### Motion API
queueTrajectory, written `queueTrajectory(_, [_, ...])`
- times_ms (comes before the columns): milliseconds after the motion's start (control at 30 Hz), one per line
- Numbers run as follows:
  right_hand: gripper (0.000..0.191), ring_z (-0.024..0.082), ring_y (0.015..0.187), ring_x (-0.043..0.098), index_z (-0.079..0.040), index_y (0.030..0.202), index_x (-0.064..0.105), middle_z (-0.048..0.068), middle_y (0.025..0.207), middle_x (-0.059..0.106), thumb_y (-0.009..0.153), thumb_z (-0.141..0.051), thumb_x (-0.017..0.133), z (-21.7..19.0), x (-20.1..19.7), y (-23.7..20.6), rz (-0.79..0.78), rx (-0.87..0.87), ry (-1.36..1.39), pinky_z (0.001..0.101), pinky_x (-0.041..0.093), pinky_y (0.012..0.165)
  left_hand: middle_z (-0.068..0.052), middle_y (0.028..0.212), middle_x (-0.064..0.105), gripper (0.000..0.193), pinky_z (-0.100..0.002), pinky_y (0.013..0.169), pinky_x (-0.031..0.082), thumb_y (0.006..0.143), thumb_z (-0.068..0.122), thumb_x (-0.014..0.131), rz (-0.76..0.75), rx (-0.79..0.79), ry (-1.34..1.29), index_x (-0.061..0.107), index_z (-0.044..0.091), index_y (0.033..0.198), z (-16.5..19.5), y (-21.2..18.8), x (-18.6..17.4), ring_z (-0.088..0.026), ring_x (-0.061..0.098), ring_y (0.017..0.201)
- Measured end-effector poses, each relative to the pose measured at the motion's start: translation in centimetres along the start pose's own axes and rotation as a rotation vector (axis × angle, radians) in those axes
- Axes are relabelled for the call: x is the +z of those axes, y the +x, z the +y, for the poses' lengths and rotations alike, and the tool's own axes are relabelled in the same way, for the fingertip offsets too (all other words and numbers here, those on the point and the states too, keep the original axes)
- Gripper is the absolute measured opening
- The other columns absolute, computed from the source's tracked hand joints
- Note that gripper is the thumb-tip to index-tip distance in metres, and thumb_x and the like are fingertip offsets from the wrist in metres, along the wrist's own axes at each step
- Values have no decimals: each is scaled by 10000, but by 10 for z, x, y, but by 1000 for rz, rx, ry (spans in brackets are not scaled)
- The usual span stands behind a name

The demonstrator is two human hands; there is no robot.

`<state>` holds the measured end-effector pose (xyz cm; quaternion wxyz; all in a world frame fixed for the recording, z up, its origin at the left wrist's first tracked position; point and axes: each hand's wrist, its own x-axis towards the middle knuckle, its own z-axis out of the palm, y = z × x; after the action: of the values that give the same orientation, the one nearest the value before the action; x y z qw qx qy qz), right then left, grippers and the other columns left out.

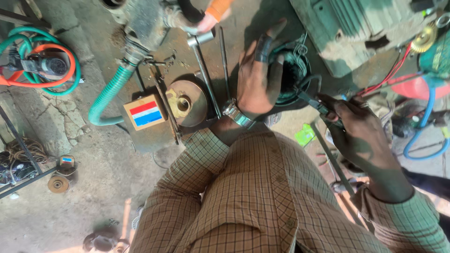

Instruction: The person uses pliers to pull and adjust wires inside a cylindrical metal component on a workbench. They repeatedly grip, pull, and reposition the wires while holding the component steady with the other hand. The workbench contains various tools and parts, and another person is visible nearby.

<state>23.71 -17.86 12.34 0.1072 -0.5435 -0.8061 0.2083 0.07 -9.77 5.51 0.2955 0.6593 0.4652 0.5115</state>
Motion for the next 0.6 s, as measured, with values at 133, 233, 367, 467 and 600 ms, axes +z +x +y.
queueTrajectory(133, [635,317,831,685,-165,1471,620,120,1136,675,843,-71,634,-12,-22,16,-66,95,-482,425,570,718,-108,1150,717,568,-445,932,449,1011,41,610,45,61,46,411,148,1532,12,6,-9,-333,642,1032])
queueTrajectory(233, [655,278,870,679,-231,1540,612,87,1155,646,901,-88,617,-26,-31,18,1,23,-704,413,573,771,-122,1172,700,561,-459,934,451,1010,65,609,58,42,40,418,153,1530,17,9,-14,-344,628,1033])
queueTrajectory(367, [608,244,872,690,-234,1465,637,67,1060,607,865,-138,643,-39,-37,20,76,-59,-882,392,568,702,-128,1115,681,596,-445,925,467,990,87,594,9,-1,-7,421,171,1555,17,10,-20,-332,622,1028])
queueTrajectory(467, [654,233,902,676,-218,1555,613,67,1135,597,908,-122,634,-49,-40,22,38,-61,-900,398,565,742,-107,1106,684,626,-456,941,443,982,102,590,23,17,16,388,169,1571,13,9,-18,-323,619,1071])
queueTrajectory(600, [610,255,826,680,-165,1479,624,107,1075,605,871,-161,670,-59,-44,28,1,-6,-938,399,571,665,-62,966,690,647,-474,938,412,982,120,598,-27,-20,59,369,154,1586,4,6,-11,-300,620,1045])
